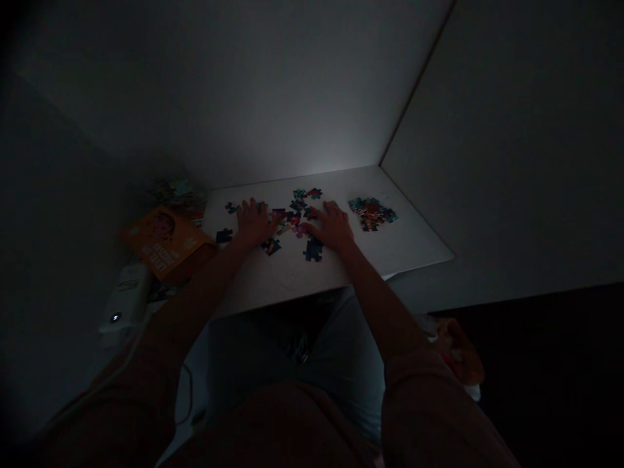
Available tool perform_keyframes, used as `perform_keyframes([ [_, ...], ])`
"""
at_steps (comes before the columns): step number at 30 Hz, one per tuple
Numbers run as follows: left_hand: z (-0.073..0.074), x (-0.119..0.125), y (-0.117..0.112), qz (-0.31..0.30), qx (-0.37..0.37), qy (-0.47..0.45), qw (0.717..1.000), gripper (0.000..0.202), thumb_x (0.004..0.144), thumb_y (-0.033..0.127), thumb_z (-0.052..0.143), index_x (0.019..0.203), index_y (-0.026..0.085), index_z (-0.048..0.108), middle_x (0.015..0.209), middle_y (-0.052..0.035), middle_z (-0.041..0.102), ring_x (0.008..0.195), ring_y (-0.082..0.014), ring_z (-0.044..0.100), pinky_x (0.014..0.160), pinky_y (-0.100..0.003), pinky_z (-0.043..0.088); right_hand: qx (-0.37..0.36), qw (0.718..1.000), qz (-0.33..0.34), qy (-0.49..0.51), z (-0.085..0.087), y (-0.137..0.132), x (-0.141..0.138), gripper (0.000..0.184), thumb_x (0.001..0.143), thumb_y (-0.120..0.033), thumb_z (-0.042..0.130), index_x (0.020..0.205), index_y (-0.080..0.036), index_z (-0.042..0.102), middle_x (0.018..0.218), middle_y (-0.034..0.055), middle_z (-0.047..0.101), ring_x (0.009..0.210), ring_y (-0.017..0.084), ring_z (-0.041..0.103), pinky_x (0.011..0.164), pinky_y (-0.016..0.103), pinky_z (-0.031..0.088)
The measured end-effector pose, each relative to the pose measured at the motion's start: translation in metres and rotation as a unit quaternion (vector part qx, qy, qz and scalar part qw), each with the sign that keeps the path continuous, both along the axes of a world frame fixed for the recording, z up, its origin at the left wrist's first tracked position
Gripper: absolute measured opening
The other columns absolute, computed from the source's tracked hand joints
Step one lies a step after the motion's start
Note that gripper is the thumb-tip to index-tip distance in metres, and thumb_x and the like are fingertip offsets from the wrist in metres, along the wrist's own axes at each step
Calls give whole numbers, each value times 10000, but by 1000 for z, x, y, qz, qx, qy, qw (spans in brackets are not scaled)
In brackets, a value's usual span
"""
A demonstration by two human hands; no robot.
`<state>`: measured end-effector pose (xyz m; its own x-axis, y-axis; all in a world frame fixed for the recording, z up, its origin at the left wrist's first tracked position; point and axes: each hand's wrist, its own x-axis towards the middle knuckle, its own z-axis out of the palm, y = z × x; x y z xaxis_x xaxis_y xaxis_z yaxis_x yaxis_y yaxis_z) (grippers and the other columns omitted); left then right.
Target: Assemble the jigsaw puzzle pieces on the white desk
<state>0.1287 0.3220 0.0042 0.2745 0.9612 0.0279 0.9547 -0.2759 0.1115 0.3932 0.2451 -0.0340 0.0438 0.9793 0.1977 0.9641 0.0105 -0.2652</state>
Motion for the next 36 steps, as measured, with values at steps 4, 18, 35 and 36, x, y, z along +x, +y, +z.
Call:
perform_keyframes([
  [4, 0, 34, 6, -145, 8, -18, 989, 801, 1195, 552, 258, 1861, 121, 376, 1998, -155, 272, 1880, -366, 133, 1516, -602, 141, 32, 998, -30, 34, -6, 5, 1, 814, 1218, -712, 365, 1785, -163, 567, 1864, 223, 508, 1761, 391, 438, 1423, 616, 381],
  [18, -6, 69, -12, -156, 35, -42, 986, 897, 1204, 682, 213, 1848, 83, 387, 1984, -209, 273, 1881, -353, 150, 1528, -601, 89, 107, 980, -14, 168, -21, 16, 18, 790, 1208, -665, 208, 1663, -208, 665, 1739, 191, 656, 1634, 377, 591, 1391, 640, 442],
  [35, -5, 9, -102, -98, 29, -26, 994, 958, 1163, 758, 378, 1889, 137, 293, 1992, -204, 241, 1874, -388, 172, 1520, -666, 109, 97, 984, -69, 131, -16, 18, 28, 619, 1175, -500, 348, 1521, -212, 774, 1690, 180, 700, 1602, 388, 621, 1390, 661, 436],
  [36, -5, -4, -108, -65, 27, -21, 997, 995, 1150, 775, 401, 1884, 111, 292, 1991, -223, 230, 1873, -404, 169, 1516, -667, 131, 85, 988, -76, 107, -15, 17, 25, 619, 1177, -481, 359, 1549, -195, 763, 1706, 183, 689, 1601, 399, 621, 1384, 673, 433],
])
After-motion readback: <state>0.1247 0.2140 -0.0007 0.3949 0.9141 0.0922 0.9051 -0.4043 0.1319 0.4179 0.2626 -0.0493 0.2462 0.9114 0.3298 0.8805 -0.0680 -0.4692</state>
